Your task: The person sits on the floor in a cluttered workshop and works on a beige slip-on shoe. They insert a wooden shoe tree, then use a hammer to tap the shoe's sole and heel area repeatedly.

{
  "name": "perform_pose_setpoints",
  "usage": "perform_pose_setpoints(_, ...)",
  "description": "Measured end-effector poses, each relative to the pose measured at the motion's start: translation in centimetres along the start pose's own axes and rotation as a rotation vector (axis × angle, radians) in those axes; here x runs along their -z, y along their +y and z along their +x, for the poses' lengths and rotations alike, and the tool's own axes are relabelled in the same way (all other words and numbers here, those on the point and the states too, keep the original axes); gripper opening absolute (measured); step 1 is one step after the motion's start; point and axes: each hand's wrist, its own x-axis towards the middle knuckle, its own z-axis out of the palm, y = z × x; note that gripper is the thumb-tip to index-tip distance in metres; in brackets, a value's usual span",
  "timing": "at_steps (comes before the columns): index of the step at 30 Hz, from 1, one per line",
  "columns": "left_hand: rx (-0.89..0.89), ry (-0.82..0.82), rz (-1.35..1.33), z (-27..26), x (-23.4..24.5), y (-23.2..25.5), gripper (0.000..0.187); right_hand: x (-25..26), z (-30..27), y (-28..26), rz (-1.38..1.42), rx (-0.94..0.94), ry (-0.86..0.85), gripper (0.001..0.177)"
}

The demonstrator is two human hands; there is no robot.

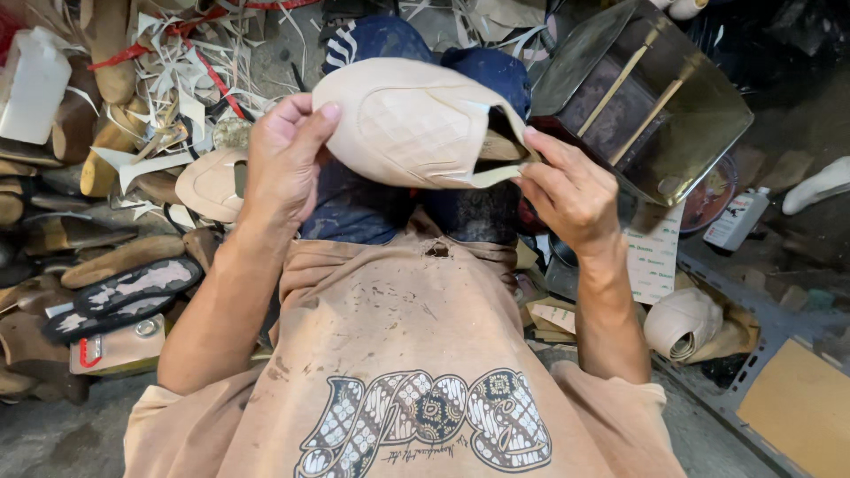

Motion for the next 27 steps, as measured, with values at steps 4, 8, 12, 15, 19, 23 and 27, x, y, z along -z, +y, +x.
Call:
perform_pose_setpoints(4,-0.104,0.018,-0.018,2.9,5.9,-5.1,0.017,-3.0,3.7,0.4,0.103,-0.038,0.28,0.013)
perform_pose_setpoints(8,-0.12,0.012,-0.04,2.4,6.1,-5.6,0.019,-2.8,3.6,1.1,0.453,-0.28,0.08,0.057)
perform_pose_setpoints(12,-0.184,0.052,-0.042,1.1,5.3,-5.4,0.02,-3.6,2.5,2.0,0.521,-0.268,0.097,0.044)
perform_pose_setpoints(15,-0.209,0.088,-0.026,1.1,4.2,-5.2,0.02,-4.2,2.1,2.2,0.503,-0.256,0.109,0.043)
perform_pose_setpoints(19,-0.231,0.104,-0.026,2.2,4.5,-5.8,0.019,-5.6,1.7,2.5,0.49,-0.219,0.155,0.042)
perform_pose_setpoints(23,-0.264,0.146,-0.048,2.1,3.3,-5.5,0.017,-5.7,1.6,2.1,0.445,-0.206,0.193,0.042)
perform_pose_setpoints(27,-0.242,0.132,0.037,0.7,2.1,-3.3,0.027,-5.0,1.1,1.4,0.352,-0.24,0.057,0.044)
